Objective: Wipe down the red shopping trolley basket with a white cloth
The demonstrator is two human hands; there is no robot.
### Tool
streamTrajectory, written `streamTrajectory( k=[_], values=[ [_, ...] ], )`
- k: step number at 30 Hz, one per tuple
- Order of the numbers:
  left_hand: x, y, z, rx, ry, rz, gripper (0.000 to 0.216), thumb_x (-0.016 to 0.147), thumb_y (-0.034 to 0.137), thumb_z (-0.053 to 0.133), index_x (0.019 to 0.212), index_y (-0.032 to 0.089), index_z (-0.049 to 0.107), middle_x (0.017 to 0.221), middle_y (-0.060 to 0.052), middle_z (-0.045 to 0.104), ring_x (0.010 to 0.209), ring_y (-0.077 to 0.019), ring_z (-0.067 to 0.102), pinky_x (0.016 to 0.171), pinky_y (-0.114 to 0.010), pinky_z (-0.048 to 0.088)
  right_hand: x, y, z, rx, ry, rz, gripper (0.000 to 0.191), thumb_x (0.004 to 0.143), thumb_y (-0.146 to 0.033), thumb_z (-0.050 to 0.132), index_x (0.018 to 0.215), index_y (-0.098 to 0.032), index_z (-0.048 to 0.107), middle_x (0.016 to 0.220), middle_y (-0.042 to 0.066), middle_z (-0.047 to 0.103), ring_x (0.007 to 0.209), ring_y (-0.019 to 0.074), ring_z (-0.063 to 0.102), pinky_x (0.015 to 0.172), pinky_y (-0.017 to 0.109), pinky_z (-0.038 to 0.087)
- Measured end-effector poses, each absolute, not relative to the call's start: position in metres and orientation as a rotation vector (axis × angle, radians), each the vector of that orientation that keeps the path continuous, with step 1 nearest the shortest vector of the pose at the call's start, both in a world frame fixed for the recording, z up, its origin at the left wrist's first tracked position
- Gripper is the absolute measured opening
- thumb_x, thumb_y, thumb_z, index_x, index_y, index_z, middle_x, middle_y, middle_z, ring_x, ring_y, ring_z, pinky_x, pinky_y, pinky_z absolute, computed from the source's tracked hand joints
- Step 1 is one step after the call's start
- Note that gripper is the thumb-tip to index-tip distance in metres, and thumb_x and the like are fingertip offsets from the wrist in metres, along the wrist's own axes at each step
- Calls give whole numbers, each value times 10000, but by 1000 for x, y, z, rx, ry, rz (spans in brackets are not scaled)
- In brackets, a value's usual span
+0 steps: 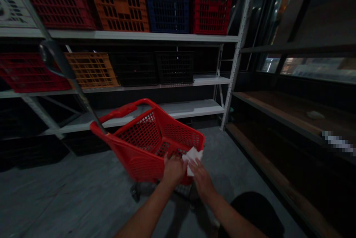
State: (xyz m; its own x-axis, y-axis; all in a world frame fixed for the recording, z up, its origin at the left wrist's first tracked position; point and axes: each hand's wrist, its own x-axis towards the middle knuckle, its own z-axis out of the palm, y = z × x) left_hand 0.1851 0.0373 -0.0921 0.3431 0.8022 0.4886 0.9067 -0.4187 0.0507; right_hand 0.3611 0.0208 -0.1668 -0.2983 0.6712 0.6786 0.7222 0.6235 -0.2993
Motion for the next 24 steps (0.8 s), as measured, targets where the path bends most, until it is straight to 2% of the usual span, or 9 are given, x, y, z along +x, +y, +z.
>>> streamTrajectory(
  k=[5,7,11,15,17,24],
  values=[
    [178,39,-103,-2370,-1558,-669,406,872,341,321,664,198,640,682,-78,663,801,-227,570,897,-480,296,366,64,-173,-1197,-1895,15,382,878,-158,318,1199,-184,523,1283,76,503,1255,221,372,1021,514,302],
    [173,41,-103,-2352,-1572,-663,417,872,346,322,639,195,633,664,-80,661,787,-224,569,885,-470,301,371,79,-172,-1236,-1781,34,377,884,-157,295,1158,-140,554,1255,110,525,1249,226,380,1012,501,321],
    [170,43,-101,-2320,-1571,-661,411,871,347,330,654,184,639,675,-84,663,805,-228,559,873,-466,297,339,53,-179,-1150,-1657,89,351,888,-180,319,1128,-153,574,1276,99,506,1308,205,272,1006,439,368],
    [166,40,-99,-2337,-1573,-626,403,869,317,330,654,170,638,684,-74,665,811,-213,548,885,-448,289,301,1,-185,-1085,-1723,181,385,889,-195,348,1250,-209,483,1354,44,423,1342,201,169,1030,445,339],
    [163,39,-98,-2358,-1576,-610,403,869,312,328,650,168,634,685,-67,664,811,-203,542,894,-433,284,301,-4,-182,-1061,-1776,200,402,885,-181,364,1274,-229,456,1357,28,418,1337,196,189,1042,450,322],
    [159,38,-98,-2383,-1608,-613,435,882,335,302,657,167,633,687,-63,667,819,-202,540,913,-425,261,342,51,-163,-1052,-1736,219,346,885,-189,372,1175,-218,558,1277,47,510,1269,178,351,1035,435,350]
  ],
)
